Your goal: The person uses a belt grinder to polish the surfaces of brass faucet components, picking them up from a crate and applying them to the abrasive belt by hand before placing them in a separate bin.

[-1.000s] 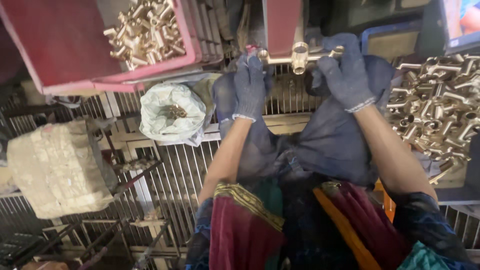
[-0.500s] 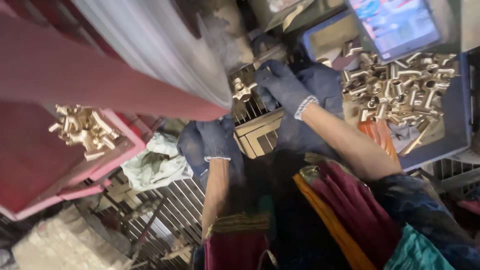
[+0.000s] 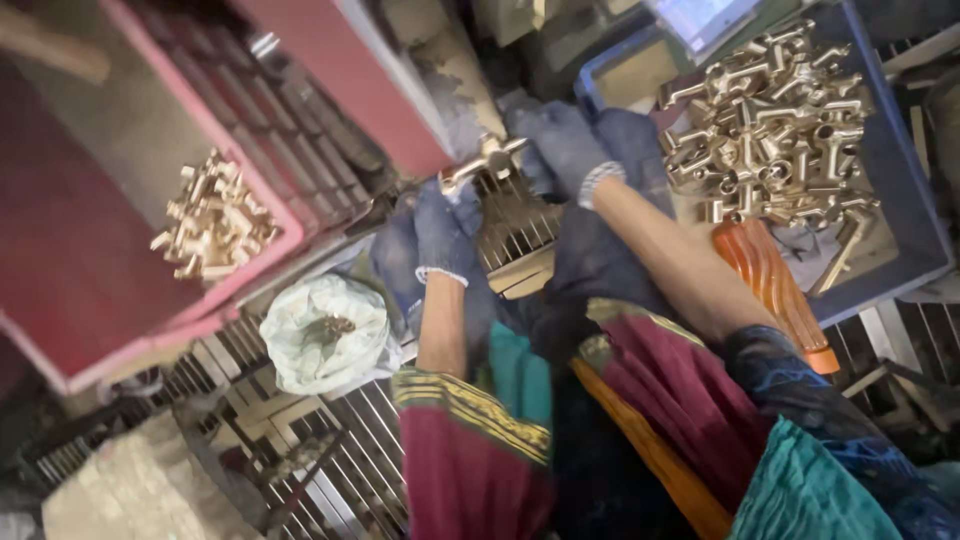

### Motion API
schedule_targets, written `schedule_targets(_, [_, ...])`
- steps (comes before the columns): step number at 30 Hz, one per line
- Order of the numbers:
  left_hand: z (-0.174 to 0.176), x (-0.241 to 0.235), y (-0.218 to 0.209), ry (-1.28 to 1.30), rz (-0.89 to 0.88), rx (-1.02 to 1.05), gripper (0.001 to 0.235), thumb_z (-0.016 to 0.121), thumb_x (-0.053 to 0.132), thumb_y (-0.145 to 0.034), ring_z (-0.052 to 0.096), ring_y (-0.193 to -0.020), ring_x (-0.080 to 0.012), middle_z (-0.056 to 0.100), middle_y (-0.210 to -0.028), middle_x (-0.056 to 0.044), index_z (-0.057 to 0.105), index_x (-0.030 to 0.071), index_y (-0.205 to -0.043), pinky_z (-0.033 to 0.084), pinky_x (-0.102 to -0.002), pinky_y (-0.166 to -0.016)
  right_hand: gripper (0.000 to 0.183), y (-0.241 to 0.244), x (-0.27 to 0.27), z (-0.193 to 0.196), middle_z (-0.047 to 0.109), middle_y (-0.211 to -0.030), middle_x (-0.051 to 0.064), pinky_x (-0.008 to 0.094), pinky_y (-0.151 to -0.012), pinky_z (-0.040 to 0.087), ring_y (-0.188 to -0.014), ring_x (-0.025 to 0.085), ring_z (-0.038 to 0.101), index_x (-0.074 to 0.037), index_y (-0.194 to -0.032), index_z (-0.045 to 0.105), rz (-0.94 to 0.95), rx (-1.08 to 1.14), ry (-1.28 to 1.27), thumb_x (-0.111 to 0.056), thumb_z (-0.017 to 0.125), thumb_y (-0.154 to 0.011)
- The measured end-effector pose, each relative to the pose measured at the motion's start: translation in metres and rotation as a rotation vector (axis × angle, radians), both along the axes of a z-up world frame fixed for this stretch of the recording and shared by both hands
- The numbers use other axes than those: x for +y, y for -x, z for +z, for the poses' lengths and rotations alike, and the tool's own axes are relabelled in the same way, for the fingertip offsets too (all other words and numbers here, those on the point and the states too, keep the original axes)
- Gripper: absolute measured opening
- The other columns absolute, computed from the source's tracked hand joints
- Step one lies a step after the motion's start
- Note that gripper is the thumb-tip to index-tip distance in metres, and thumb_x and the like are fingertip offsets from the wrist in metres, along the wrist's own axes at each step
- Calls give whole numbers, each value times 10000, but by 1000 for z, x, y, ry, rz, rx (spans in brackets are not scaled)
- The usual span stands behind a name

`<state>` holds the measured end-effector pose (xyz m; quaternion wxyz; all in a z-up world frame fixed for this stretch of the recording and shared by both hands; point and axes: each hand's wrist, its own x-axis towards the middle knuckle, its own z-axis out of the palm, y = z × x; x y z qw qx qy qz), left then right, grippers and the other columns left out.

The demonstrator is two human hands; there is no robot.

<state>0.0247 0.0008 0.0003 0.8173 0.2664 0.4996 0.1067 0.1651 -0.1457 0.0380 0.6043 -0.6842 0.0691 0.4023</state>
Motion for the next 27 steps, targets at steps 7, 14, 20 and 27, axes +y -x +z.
schedule_targets(7, [69,-46,106,-556,-143,-152,383,712,135,-977,669,-856,-86,667,-994,23,556,84,-1324,563,-245,-755,380,54,-54,47,618,-741,23,290,-490,497,-535,142,594,-65,-1303,537,464,-366,-346,-232,652,-982])
schedule_targets(14, [52,17,114,-622,-108,-298,397,658,73,-984,586,-799,-70,622,-971,23,544,34,-1363,500,-221,-693,642,68,-3,40,713,-993,271,518,-717,563,-848,474,696,-42,-1455,441,572,-1035,164,-260,784,-958])
schedule_targets(20, [18,55,63,-410,73,-146,246,669,123,-1002,553,-648,-75,603,-854,11,583,52,-1222,447,-227,-537,591,47,43,25,730,-1025,250,486,-760,577,-905,424,714,-13,-1351,536,571,-971,199,-293,810,-908])
schedule_targets(27, [-7,80,41,-89,47,191,231,700,252,-931,460,-435,-80,596,-664,-26,597,136,-1102,315,-239,-359,318,35,66,22,766,-859,108,304,-666,624,-690,162,771,-9,-1147,657,510,-436,117,-238,726,-937])
